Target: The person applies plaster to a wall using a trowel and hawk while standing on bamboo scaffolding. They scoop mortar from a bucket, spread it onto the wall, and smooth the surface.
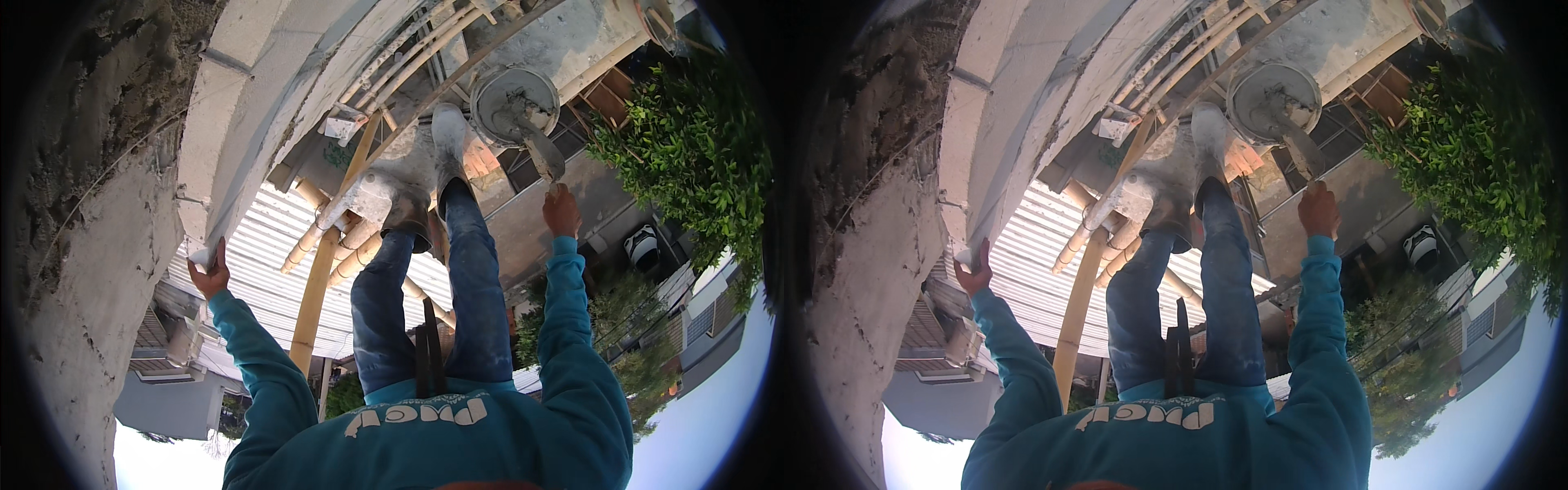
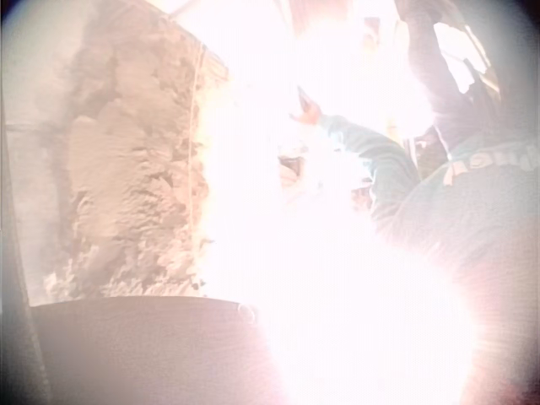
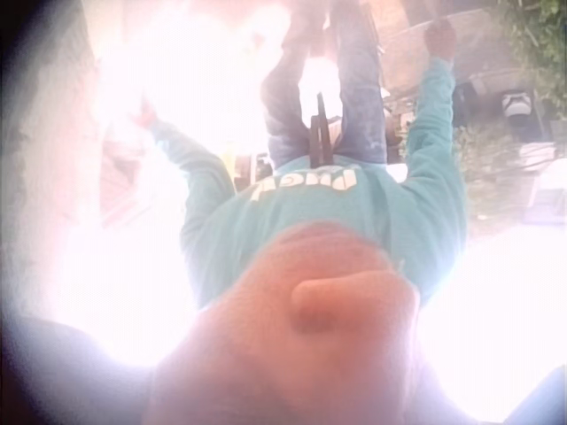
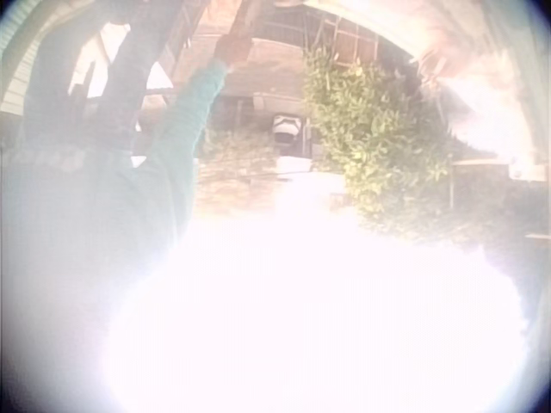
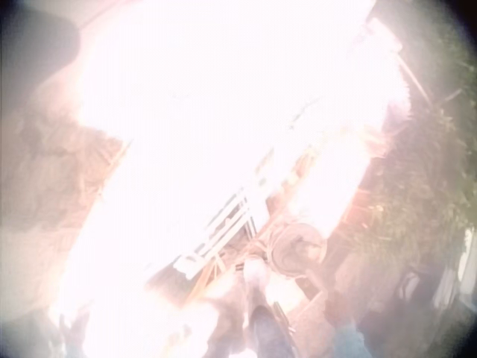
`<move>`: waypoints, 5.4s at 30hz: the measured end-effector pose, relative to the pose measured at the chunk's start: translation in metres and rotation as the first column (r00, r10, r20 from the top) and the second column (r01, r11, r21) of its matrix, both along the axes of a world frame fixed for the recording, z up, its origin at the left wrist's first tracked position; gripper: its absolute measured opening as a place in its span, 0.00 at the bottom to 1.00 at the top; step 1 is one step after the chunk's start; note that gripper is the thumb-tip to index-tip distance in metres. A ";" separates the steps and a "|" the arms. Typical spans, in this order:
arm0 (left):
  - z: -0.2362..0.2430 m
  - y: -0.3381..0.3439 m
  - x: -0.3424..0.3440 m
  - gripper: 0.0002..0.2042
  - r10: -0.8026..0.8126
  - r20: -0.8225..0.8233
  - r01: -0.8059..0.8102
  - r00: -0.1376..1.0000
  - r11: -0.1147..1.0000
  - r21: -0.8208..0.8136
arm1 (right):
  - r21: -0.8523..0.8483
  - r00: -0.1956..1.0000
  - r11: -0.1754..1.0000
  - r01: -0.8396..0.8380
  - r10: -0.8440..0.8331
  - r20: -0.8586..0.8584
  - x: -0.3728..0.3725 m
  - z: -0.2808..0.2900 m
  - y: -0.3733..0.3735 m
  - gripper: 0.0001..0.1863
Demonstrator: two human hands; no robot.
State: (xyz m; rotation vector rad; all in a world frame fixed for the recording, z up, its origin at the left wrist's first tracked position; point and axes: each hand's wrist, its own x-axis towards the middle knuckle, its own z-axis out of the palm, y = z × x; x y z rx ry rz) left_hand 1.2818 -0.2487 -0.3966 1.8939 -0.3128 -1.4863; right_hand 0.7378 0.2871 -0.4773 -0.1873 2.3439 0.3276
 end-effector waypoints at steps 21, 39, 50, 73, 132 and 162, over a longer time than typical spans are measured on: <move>-0.009 -0.009 0.000 0.36 0.261 -0.248 -0.241 0.933 0.965 0.107 | -0.253 0.992 0.963 0.090 -0.110 -0.066 0.013 -0.068 -0.033 0.21; 0.000 0.000 0.004 0.40 0.224 -0.192 -0.216 0.955 0.974 0.065 | -0.039 0.828 0.888 0.459 -0.411 0.382 -0.031 -0.058 -0.021 0.25; -0.002 -0.003 -0.004 0.38 0.241 -0.225 -0.227 0.944 0.970 0.083 | -0.120 1.000 0.993 0.010 -0.011 -0.010 -0.013 -0.083 -0.010 0.25; 0.059 0.142 0.008 0.30 0.529 -0.099 -0.526 0.843 0.771 -0.358 | -0.576 0.981 0.814 0.072 0.047 0.189 -0.024 -0.010 0.015 0.23; -0.083 0.341 -0.080 0.32 0.906 0.104 -0.912 0.410 0.410 0.024 | -0.806 0.357 -0.074 -0.588 0.870 -0.340 0.394 -0.133 -0.378 0.19; -0.085 0.327 -0.090 0.31 0.933 0.042 -0.933 0.357 0.354 0.070 | -0.447 0.384 0.487 -0.750 0.871 0.306 0.390 0.033 -0.502 0.22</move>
